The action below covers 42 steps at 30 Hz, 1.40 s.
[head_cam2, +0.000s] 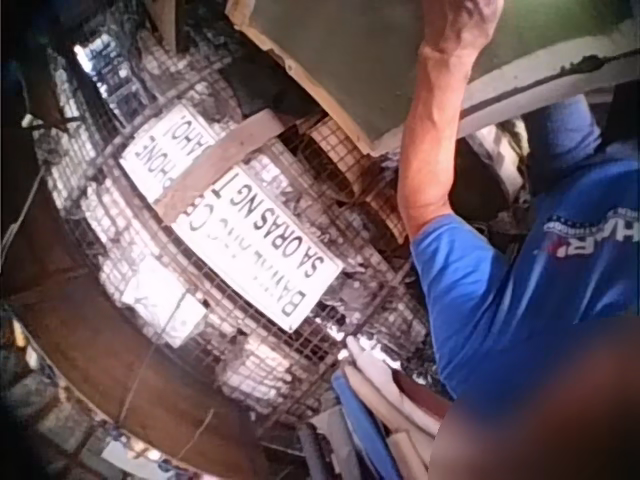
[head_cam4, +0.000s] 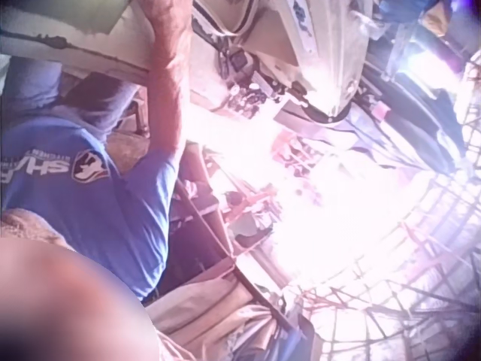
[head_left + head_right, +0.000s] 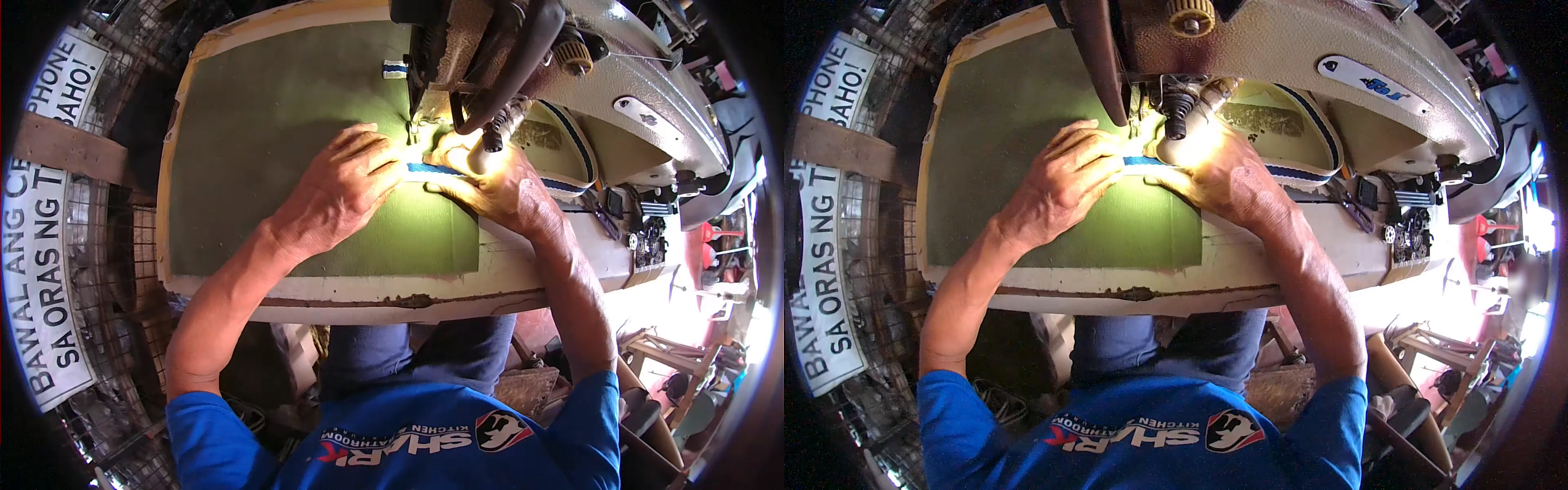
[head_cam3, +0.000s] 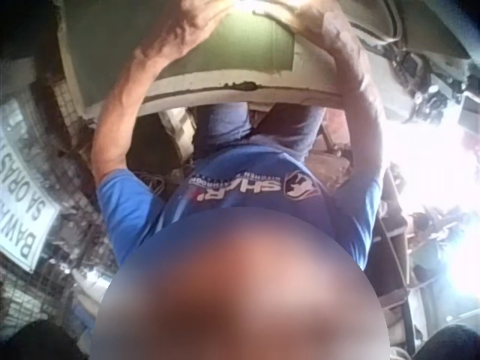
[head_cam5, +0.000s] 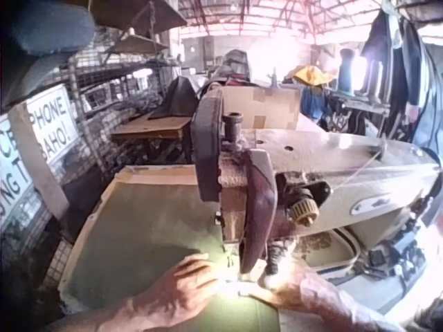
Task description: Sewing a blue and white striped strap onto a green fabric panel using an industrial sewing machine.
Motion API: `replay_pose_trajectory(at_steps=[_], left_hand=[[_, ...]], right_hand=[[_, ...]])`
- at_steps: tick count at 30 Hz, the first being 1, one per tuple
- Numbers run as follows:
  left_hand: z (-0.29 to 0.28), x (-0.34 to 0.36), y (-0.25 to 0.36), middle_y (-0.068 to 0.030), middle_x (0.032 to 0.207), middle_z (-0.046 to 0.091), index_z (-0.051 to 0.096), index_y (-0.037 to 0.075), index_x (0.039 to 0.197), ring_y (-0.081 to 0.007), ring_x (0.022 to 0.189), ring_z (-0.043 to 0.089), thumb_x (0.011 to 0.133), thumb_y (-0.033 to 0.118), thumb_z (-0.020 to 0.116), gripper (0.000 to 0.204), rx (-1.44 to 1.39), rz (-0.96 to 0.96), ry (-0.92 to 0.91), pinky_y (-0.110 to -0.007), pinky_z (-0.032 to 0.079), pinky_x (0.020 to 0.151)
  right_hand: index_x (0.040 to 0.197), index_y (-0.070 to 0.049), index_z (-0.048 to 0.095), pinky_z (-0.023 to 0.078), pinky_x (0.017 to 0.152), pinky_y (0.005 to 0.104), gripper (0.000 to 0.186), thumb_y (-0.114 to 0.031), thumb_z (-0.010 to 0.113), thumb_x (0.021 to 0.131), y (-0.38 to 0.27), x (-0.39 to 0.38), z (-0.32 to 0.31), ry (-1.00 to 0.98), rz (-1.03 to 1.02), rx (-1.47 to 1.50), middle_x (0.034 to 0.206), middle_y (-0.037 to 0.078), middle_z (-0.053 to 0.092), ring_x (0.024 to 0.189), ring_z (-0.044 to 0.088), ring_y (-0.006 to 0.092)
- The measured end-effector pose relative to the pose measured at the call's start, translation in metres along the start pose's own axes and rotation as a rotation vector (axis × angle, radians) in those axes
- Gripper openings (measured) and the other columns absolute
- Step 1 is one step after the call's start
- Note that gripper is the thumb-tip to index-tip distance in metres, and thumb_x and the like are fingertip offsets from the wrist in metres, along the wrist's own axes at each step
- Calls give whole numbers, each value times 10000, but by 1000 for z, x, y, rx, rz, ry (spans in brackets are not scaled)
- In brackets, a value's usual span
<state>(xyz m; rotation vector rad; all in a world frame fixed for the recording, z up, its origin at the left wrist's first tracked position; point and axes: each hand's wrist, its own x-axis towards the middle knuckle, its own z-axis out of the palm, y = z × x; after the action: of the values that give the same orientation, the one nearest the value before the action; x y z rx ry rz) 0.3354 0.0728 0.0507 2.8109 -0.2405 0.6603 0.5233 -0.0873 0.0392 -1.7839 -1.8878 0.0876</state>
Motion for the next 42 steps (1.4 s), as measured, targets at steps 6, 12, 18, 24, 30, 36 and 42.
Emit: replay_pose_trajectory(at_steps=[6,12,18,24,30,36,42], left_hand=[[1,1,0,-106,1045,651,685,10,975,-281,1001,623,789,35,720,191,-23,-2,29,-434,474,1010],[0,0,1,-94,1037,658,692,15,987,-286,1013,621,790,40,726,202,-50,-21,45,-422,478,1000],[1,-2,3,-87,1059,656,700,26,1022,-289,1033,616,778,25,731,246,-59,-63,54,-412,479,1002],[0,-3,1,-83,1102,646,696,38,1069,-283,1076,601,783,13,721,288,-67,-48,3,-412,464,1026],[-8,-15,15,-124,1270,559,608,30,1233,-317,1267,502,845,156,702,418,-32,-111,-112,-528,333,1144],[-6,-14,13,-144,1339,504,547,4,1301,-325,1333,444,845,288,725,566,0,-149,-167,-606,309,1137],[-4,-8,1,-139,1321,514,550,11,1295,-328,1340,444,854,307,720,558,8,-150,-164,-600,307,1140]], right_hand=[[994,-36,690,536,796,403,181,-162,704,866,1,-2,4,12,-82,-124,989,108,668,921,645,299],[988,-27,689,523,812,399,174,-151,702,867,1,-1,4,13,0,20,971,118,660,929,637,297],[991,-32,697,516,814,407,180,-153,712,858,-1,-1,2,-16,37,58,959,122,654,912,632,305],[999,-45,702,522,790,406,194,-150,726,838,-7,-3,3,73,-39,-40,957,119,657,882,641,302],[1188,-117,637,476,721,413,337,-156,627,853,-14,-9,9,92,-150,-223,866,76,609,812,596,279],[1113,-76,657,476,688,424,280,-144,618,845,-5,-11,10,99,-141,-266,810,101,596,782,599,295],[940,-67,652,466,659,434,129,-130,620,832,1,-3,7,77,-103,-196,743,111,588,726,598,314]])
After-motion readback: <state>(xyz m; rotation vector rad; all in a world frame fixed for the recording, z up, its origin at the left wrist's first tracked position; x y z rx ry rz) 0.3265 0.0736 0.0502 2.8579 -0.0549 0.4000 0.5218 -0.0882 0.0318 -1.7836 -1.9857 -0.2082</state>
